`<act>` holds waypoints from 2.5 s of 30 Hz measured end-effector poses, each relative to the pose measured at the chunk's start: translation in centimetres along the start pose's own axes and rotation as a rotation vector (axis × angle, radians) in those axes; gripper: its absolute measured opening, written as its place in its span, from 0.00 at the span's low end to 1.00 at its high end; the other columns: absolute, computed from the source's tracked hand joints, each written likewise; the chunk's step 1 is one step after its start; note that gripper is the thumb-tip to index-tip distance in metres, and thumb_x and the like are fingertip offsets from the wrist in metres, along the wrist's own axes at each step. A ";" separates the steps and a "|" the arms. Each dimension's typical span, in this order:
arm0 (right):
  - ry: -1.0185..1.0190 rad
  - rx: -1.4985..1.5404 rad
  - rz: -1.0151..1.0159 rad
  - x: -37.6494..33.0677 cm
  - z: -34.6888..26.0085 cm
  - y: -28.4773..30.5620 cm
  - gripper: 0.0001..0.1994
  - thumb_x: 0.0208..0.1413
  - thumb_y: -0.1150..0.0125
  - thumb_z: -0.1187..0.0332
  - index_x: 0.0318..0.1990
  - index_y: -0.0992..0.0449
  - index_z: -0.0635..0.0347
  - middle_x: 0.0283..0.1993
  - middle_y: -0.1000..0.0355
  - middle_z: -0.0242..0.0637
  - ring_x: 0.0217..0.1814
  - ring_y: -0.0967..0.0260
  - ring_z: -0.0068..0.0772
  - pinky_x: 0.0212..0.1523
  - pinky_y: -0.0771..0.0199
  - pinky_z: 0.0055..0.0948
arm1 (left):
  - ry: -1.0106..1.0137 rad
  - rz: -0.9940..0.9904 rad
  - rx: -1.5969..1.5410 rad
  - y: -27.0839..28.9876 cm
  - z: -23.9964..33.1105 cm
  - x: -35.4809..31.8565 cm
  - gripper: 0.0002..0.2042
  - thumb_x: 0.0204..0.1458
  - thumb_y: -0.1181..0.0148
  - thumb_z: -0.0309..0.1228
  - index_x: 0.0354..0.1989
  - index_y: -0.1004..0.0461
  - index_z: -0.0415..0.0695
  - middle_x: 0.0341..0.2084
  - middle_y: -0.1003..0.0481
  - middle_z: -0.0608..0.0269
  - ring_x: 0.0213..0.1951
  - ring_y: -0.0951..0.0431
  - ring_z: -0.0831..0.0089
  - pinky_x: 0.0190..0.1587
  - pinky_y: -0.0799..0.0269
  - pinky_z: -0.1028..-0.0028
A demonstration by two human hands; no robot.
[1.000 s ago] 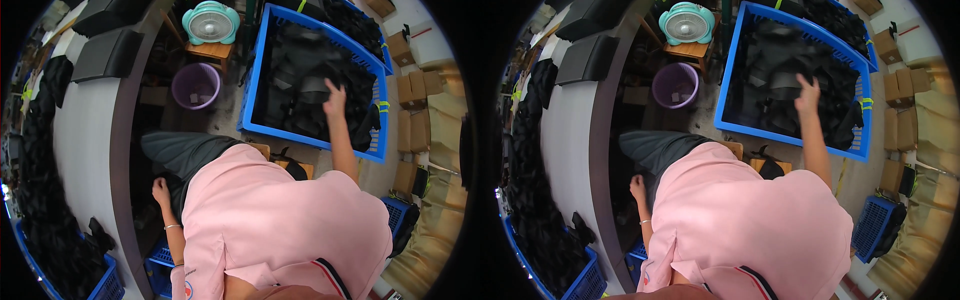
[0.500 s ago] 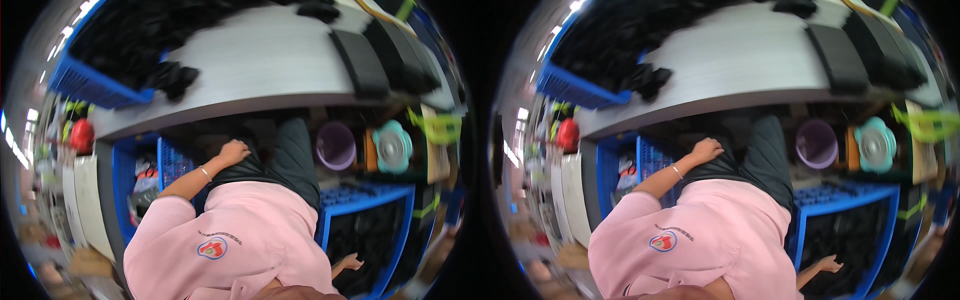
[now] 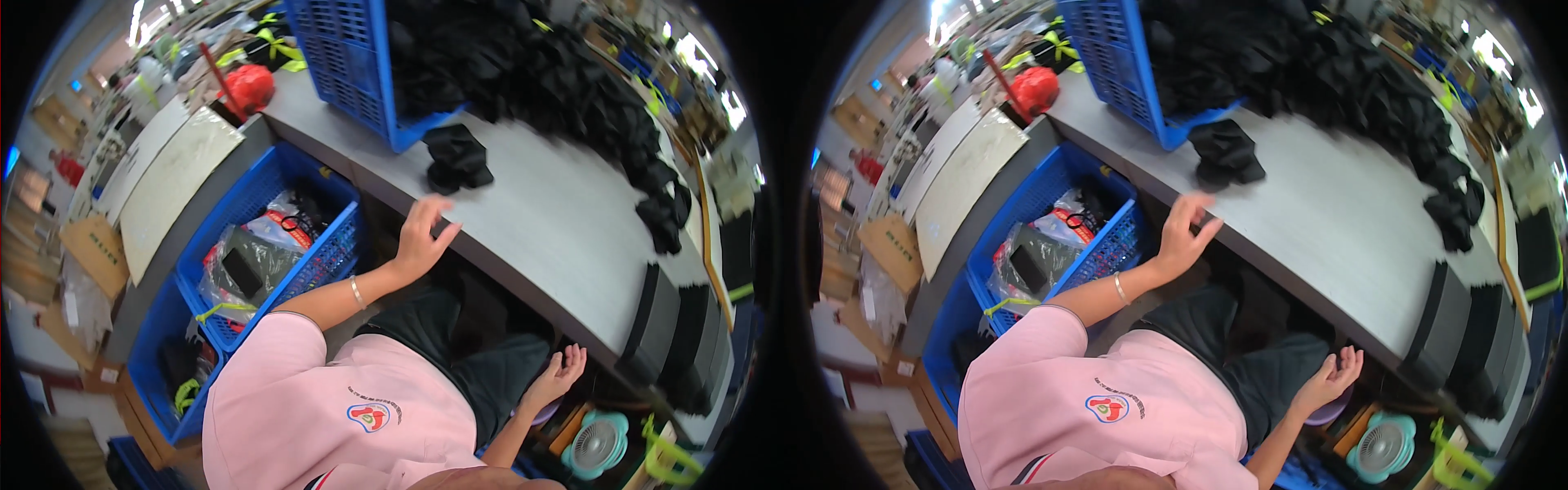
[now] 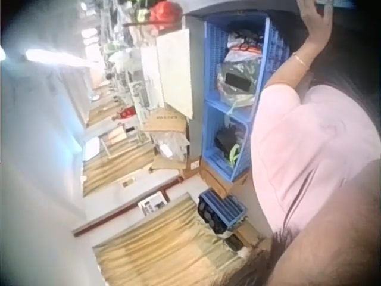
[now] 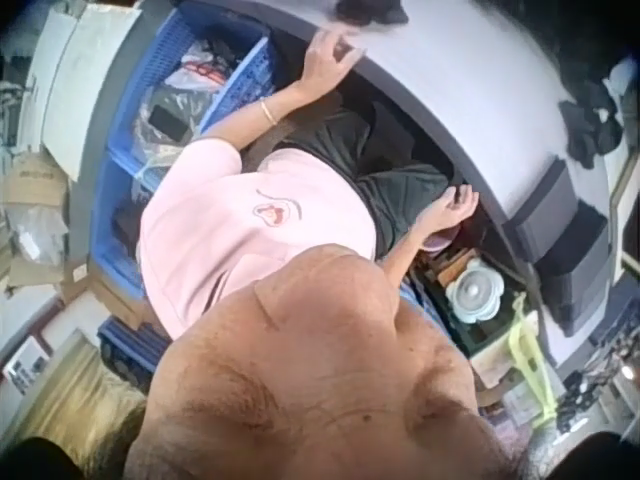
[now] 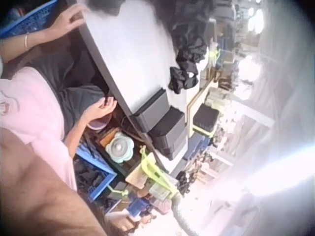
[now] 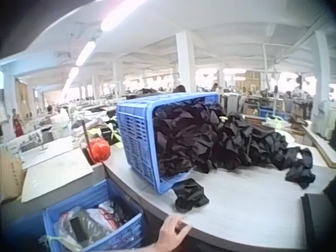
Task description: Inspecting and sorting black fabric components at a workbench in a factory setting.
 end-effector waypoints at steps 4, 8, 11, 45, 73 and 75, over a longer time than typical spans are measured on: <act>0.081 -0.106 -0.154 -0.8 -3.4 -5.3 0.17 0.64 0.48 0.78 0.59 0.32 0.70 0.68 0.42 0.39 0.61 0.32 0.35 0.55 0.29 0.29 | -0.152 0.344 0.236 3.5 2.1 9.4 0.31 0.44 0.27 0.37 0.57 0.32 0.42 0.59 0.35 0.51 0.59 0.36 0.52 0.61 0.38 0.62; 0.300 -0.412 -0.223 -1.7 -4.7 -6.6 0.12 0.64 0.47 0.76 0.52 0.26 0.70 0.67 0.39 0.45 0.61 0.32 0.41 0.52 0.27 0.28 | -0.145 0.189 0.236 -0.1 -1.0 15.7 0.29 0.44 0.29 0.38 0.55 0.30 0.40 0.56 0.32 0.49 0.56 0.33 0.49 0.58 0.36 0.60; 0.298 -0.447 -0.263 -1.7 -4.4 -7.3 0.11 0.64 0.48 0.76 0.50 0.25 0.69 0.66 0.37 0.46 0.62 0.33 0.44 0.52 0.26 0.30 | 0.220 -0.236 0.120 -4.5 -7.0 15.8 0.25 0.46 0.31 0.34 0.53 0.28 0.37 0.50 0.30 0.49 0.50 0.29 0.50 0.52 0.31 0.62; -0.300 0.707 -0.573 2.1 -1.0 -8.1 0.18 0.51 0.34 0.74 0.51 0.26 0.67 0.48 0.25 0.32 0.45 0.29 0.25 0.45 0.26 0.25 | -0.093 -0.709 -0.643 -13.4 16.3 -8.7 0.05 0.50 0.34 0.21 0.36 0.19 0.36 0.23 0.24 0.59 0.24 0.24 0.71 0.27 0.31 0.76; -0.326 1.065 -0.032 2.1 -2.8 -8.6 0.15 0.62 0.46 0.72 0.56 0.30 0.57 0.52 0.28 0.41 0.58 0.31 0.33 0.57 0.28 0.31 | 0.313 -0.565 -0.584 -16.7 12.2 -7.2 0.09 0.63 0.47 0.28 0.35 0.24 0.36 0.30 0.23 0.67 0.34 0.31 0.83 0.40 0.34 0.81; 0.316 0.099 -0.058 0.4 -5.5 -8.4 0.17 0.60 0.46 0.74 0.57 0.29 0.60 0.54 0.28 0.41 0.58 0.31 0.37 0.60 0.31 0.34 | 0.282 -0.494 -0.485 -17.3 12.0 -4.5 0.10 0.64 0.46 0.29 0.36 0.23 0.36 0.27 0.24 0.68 0.31 0.32 0.84 0.38 0.34 0.81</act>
Point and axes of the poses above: each hand's wrist, its own x-axis towards the middle knuckle, its own y-axis out of the back of the hand, z = x × y, the point moved 8 cm from there along x, towards the middle knuckle
